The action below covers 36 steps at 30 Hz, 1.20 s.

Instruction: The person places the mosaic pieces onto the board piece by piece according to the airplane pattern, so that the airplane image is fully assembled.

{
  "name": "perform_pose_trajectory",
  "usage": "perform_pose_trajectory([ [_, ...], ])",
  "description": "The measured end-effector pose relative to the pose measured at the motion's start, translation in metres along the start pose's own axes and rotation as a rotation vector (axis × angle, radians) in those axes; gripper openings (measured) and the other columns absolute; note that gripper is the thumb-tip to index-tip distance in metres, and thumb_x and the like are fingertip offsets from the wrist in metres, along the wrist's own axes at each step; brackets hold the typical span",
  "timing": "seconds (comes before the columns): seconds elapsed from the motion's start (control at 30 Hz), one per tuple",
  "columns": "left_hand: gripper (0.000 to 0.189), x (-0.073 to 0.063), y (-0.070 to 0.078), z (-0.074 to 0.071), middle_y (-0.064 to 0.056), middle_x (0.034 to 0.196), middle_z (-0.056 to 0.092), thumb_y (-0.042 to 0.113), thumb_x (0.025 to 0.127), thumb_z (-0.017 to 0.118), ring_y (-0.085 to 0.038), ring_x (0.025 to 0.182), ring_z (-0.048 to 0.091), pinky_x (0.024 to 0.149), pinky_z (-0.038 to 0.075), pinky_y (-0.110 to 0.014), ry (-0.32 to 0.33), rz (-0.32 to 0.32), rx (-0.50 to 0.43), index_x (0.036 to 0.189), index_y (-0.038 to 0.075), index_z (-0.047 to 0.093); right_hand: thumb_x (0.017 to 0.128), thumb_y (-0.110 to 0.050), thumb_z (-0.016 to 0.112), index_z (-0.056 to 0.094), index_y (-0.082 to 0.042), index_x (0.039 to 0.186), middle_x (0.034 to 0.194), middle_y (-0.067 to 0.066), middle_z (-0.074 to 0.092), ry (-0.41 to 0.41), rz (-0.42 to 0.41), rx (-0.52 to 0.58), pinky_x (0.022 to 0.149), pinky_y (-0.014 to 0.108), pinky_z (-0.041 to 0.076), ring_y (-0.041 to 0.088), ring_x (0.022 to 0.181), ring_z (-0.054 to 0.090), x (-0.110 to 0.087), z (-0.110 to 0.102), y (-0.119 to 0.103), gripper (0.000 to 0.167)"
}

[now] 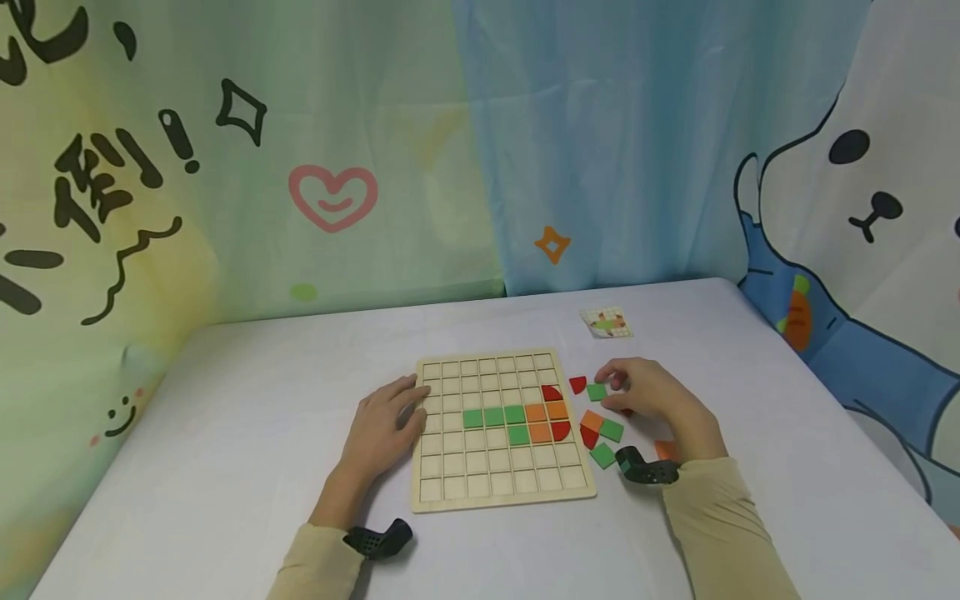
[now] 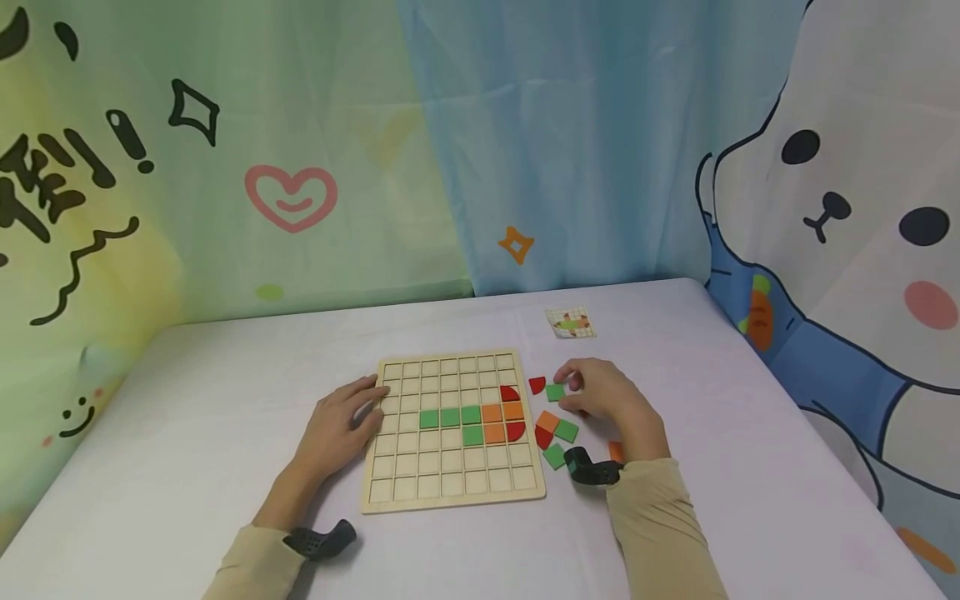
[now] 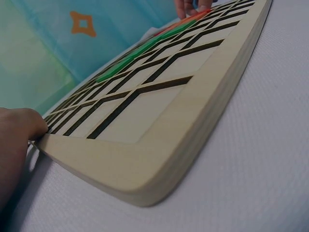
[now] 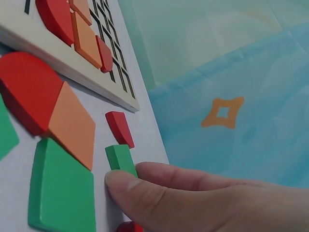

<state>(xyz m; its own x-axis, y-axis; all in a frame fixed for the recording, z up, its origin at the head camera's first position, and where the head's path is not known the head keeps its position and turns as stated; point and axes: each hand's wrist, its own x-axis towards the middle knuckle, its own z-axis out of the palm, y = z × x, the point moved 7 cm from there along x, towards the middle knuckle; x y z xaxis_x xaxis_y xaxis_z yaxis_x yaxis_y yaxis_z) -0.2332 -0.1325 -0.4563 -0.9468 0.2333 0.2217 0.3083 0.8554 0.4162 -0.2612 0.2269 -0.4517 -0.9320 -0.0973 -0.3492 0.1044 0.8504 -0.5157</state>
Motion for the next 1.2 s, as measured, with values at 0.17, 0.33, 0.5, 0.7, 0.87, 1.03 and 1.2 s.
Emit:
perform_pose_trajectory([
  [0.17,0.037,0.001,0.0,0.001,-0.003,0.142,0.05,0.033,0.094,0.053,-0.025,0.134,0.043,0.111,0.032,-0.05,-0.002,-0.003,-0.009,0.127,0.021,0.061,0.083,-0.017,0.073,0.062,-0.01,0.113,0.099,0.009,0.057,0.008,-0.008,-0.005,0.074,0.029,0.047,0.021,0.086,0.053,0.001,0.0,0.001,0.033],
  [0.33,0.036,0.001,0.0,0.0,-0.003,0.142,0.051,0.032,0.094,0.053,-0.025,0.134,0.044,0.111,0.033,-0.051,0.0,-0.001,-0.008,0.127,0.021,0.061,0.082,-0.017,0.073,0.063,-0.009,0.11,0.097,0.008,0.057,0.018,-0.024,-0.013,0.077,0.031,0.047,0.022,0.09,0.051,0.002,0.001,0.001,0.03],
  [0.5,0.036,0.001,0.0,-0.001,-0.003,0.142,0.051,0.032,0.094,0.053,-0.025,0.134,0.044,0.11,0.033,-0.051,0.009,0.004,-0.003,0.127,0.021,0.062,0.082,-0.018,0.074,0.063,-0.008,0.11,0.097,0.008,0.058,0.017,-0.021,-0.017,0.079,0.033,0.048,0.023,0.091,0.05,0.004,0.001,0.002,0.031],
  [0.7,0.036,0.001,0.0,-0.001,-0.003,0.142,0.051,0.033,0.094,0.053,-0.025,0.134,0.044,0.11,0.033,-0.051,0.006,0.007,-0.004,0.127,0.021,0.062,0.081,-0.019,0.074,0.064,-0.007,0.109,0.097,0.008,0.059,0.028,-0.03,-0.017,0.079,0.033,0.048,0.022,0.089,0.05,0.004,0.0,0.003,0.032],
  [0.87,0.036,0.001,0.0,-0.001,-0.003,0.142,0.051,0.032,0.094,0.053,-0.026,0.134,0.044,0.111,0.033,-0.051,0.007,0.01,-0.005,0.126,0.021,0.062,0.081,-0.021,0.075,0.064,-0.008,0.108,0.097,0.008,0.059,0.042,-0.032,-0.007,0.075,0.03,0.047,0.021,0.087,0.05,0.003,-0.002,0.002,0.032],
  [1.03,0.036,0.002,0.0,0.0,-0.003,0.142,0.051,0.032,0.094,0.053,-0.025,0.134,0.044,0.111,0.033,-0.051,0.008,0.009,-0.006,0.127,0.021,0.062,0.08,-0.023,0.076,0.064,-0.008,0.109,0.098,0.008,0.058,0.042,-0.018,0.015,0.074,0.028,0.048,0.021,0.089,0.051,-0.002,-0.006,0.0,0.034],
  [1.2,0.035,0.0,0.001,-0.001,-0.004,0.142,0.051,0.031,0.094,0.054,-0.026,0.134,0.044,0.11,0.034,-0.051,0.007,0.008,0.0,0.126,0.02,0.062,0.082,-0.022,0.074,0.064,-0.008,0.109,0.102,0.01,0.058,0.033,-0.05,0.026,0.069,0.026,0.048,0.019,0.083,0.052,-0.007,-0.01,-0.012,0.032],
])
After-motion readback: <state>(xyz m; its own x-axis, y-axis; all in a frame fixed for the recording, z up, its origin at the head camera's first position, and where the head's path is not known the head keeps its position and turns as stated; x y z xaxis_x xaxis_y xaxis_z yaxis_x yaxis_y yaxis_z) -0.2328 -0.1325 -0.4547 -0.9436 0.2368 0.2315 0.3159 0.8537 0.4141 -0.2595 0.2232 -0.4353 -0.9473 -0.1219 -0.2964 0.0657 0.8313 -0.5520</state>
